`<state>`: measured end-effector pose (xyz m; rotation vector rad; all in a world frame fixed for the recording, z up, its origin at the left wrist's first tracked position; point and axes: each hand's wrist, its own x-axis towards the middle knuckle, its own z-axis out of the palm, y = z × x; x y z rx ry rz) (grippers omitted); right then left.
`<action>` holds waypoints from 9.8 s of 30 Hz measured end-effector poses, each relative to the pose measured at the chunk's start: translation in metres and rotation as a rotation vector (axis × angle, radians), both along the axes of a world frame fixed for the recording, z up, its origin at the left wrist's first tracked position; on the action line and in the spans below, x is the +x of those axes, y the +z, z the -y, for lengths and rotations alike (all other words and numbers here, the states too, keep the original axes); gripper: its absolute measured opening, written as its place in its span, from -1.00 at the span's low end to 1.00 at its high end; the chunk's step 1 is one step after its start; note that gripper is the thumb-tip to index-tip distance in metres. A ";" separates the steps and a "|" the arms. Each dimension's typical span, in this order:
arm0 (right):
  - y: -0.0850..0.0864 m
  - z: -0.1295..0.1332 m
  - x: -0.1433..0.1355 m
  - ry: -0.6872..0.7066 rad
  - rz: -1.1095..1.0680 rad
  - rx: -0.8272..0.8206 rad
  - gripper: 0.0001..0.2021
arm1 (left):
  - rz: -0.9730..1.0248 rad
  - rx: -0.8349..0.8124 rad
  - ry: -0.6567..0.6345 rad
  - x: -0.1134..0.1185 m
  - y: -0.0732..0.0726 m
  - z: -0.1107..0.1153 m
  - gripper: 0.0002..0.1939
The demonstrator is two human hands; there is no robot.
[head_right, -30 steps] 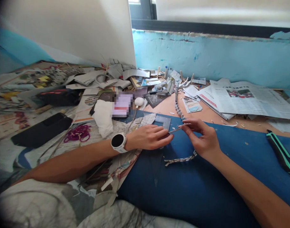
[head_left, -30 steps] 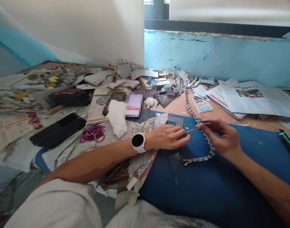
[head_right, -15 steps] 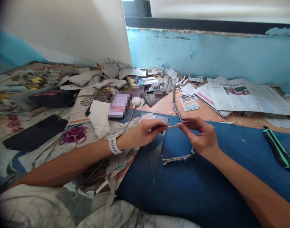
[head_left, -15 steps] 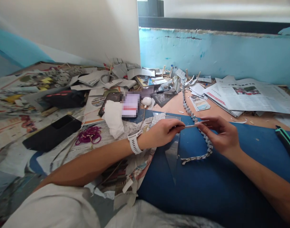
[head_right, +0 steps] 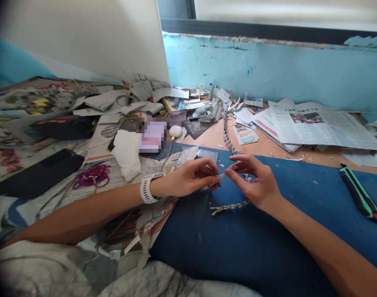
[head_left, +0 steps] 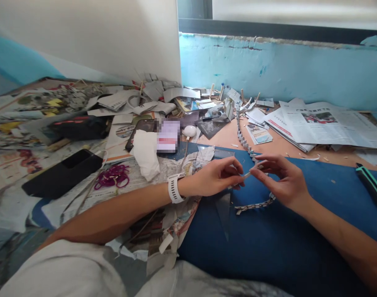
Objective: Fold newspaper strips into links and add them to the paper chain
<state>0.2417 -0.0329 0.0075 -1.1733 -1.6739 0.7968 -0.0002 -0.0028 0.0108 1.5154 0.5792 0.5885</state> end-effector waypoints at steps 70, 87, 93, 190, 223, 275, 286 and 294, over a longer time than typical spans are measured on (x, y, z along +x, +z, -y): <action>0.003 0.010 -0.010 0.092 -0.214 -0.104 -0.89 | 0.009 0.460 0.243 0.004 -0.008 0.014 -0.83; 0.003 0.011 -0.010 0.062 -0.311 0.001 -0.73 | -0.172 0.620 0.207 0.004 0.006 0.008 -0.84; 0.003 0.014 -0.008 0.040 -0.252 0.066 -0.73 | -0.064 0.596 0.216 0.003 0.010 0.004 -0.84; -0.005 0.012 -0.012 0.018 -0.149 -0.158 -0.77 | 0.361 -0.050 0.343 0.019 -0.007 0.006 -0.71; 0.004 0.016 -0.018 0.067 0.069 0.034 -0.89 | 0.412 -0.235 0.329 0.022 0.000 0.003 -0.70; 0.000 -0.001 -0.002 0.281 0.357 0.365 -0.80 | 0.228 -0.243 0.344 0.014 0.002 -0.007 -0.65; 0.000 0.004 -0.011 0.114 0.124 0.157 -0.93 | 0.245 -0.272 0.344 0.016 0.000 -0.007 -0.72; -0.004 0.007 -0.009 0.036 0.152 0.197 -0.94 | 0.243 -0.206 0.296 0.013 -0.007 -0.007 -0.75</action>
